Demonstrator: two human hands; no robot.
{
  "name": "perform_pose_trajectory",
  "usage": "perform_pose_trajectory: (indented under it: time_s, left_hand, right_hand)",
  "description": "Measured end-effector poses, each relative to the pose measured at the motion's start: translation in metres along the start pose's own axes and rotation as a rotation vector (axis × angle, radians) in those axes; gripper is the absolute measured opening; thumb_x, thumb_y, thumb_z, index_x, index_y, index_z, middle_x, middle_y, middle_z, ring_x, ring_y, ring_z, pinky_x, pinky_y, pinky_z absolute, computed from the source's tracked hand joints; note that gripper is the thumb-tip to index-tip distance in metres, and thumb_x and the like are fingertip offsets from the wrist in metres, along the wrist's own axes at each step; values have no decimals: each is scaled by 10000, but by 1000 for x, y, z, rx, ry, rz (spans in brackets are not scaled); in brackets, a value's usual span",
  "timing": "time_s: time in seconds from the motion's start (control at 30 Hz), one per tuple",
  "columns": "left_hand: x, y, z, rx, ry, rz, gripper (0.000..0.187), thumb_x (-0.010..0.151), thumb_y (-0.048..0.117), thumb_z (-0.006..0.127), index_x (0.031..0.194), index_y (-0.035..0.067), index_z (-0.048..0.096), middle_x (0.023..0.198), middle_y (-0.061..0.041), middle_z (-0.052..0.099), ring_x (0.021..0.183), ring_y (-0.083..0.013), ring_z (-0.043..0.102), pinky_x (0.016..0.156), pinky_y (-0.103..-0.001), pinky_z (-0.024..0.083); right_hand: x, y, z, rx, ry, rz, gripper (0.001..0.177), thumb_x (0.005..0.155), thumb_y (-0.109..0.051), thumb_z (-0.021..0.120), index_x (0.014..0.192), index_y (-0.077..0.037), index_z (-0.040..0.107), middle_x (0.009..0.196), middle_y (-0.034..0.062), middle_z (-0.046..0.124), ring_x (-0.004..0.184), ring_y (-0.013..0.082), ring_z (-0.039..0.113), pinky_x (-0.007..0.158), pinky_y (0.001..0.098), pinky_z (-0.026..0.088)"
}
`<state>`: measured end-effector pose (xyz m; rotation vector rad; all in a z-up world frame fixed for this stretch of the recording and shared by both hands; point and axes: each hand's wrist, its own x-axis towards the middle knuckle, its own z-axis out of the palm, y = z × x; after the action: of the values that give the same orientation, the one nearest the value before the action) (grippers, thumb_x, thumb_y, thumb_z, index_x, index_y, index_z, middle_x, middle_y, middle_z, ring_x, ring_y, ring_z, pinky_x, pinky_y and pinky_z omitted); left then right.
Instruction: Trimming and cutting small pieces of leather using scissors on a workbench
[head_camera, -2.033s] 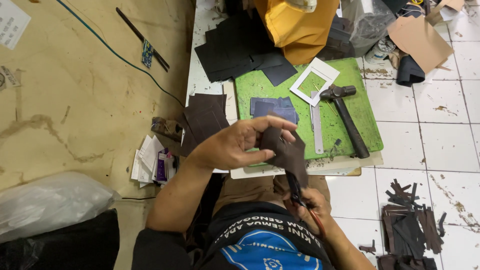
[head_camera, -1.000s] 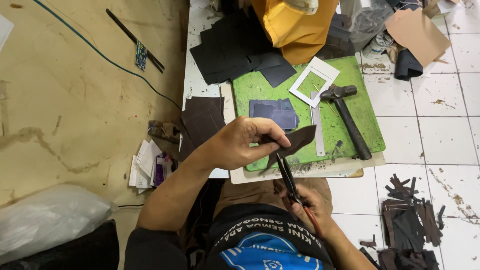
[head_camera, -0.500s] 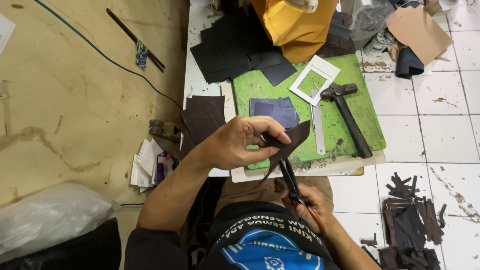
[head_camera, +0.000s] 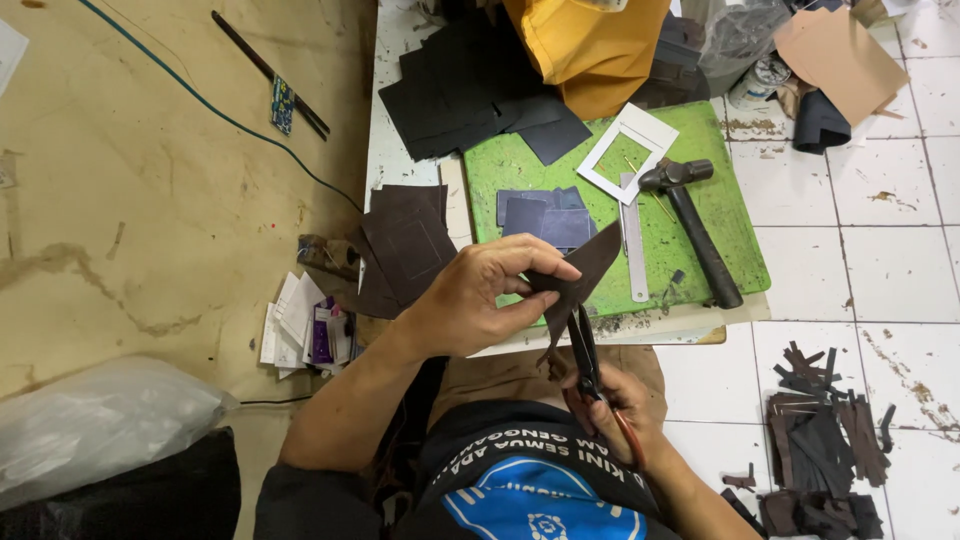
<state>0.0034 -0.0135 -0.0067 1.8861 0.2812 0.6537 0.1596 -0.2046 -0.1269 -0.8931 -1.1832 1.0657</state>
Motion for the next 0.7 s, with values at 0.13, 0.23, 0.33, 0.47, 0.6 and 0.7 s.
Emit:
perform_pose_trajectory:
  time_s: [0.13,0.23,0.33,0.47,0.6,0.7]
  left_hand:
    - [0,-2,3,45,16,24,257,944,-34,704,1178,72,708,1122,-100,696,1031,-168,703,892,-247,642]
    - [1,-2,3,6,-1,11,239,954,-32,693,1177,52,705,1119,-120,700,1042,-194,704,889,-267,640]
    - [1,-2,4,-9,-4,-5,278,948,-50,695,1214,33,690,1144,-128,692,1052,-195,703,895,-261,650]
    - [-3,-7,5,-82,-34,-116,372,935,10,756,1287,82,659,1227,-78,636,917,-92,574,783,-182,623]
    - [-2,-28,4,-426,-54,-128,385,930,-134,700,1296,-64,602,1269,-167,592,1127,-249,701,1076,-306,619]
    - [-5,-45,4,-400,-37,-201,385,934,-95,706,1302,-17,627,1303,-139,610,1094,-169,685,1034,-258,615]
  right_hand:
    - [-6,7,-7,-187,18,8,470,1036,-488,526,1049,-36,652,669,-11,517,503,94,494,478,229,391]
    - [-4,6,-5,-25,-4,-30,408,1061,-406,550,1077,-4,619,675,-8,464,526,102,463,488,230,369]
    - [-5,7,-6,-65,22,-16,435,1051,-427,545,1041,1,624,641,-23,451,482,89,449,461,225,345]
    - [-7,10,-5,7,-14,14,427,1067,-425,522,1075,-7,612,614,-7,482,466,88,442,476,230,354]
    - [-1,9,-2,347,-87,53,526,1099,-472,530,1112,49,600,514,-2,467,381,94,416,391,227,384]
    - [2,7,2,421,-50,119,577,1076,-528,551,1075,46,610,502,2,466,382,84,392,450,247,394]
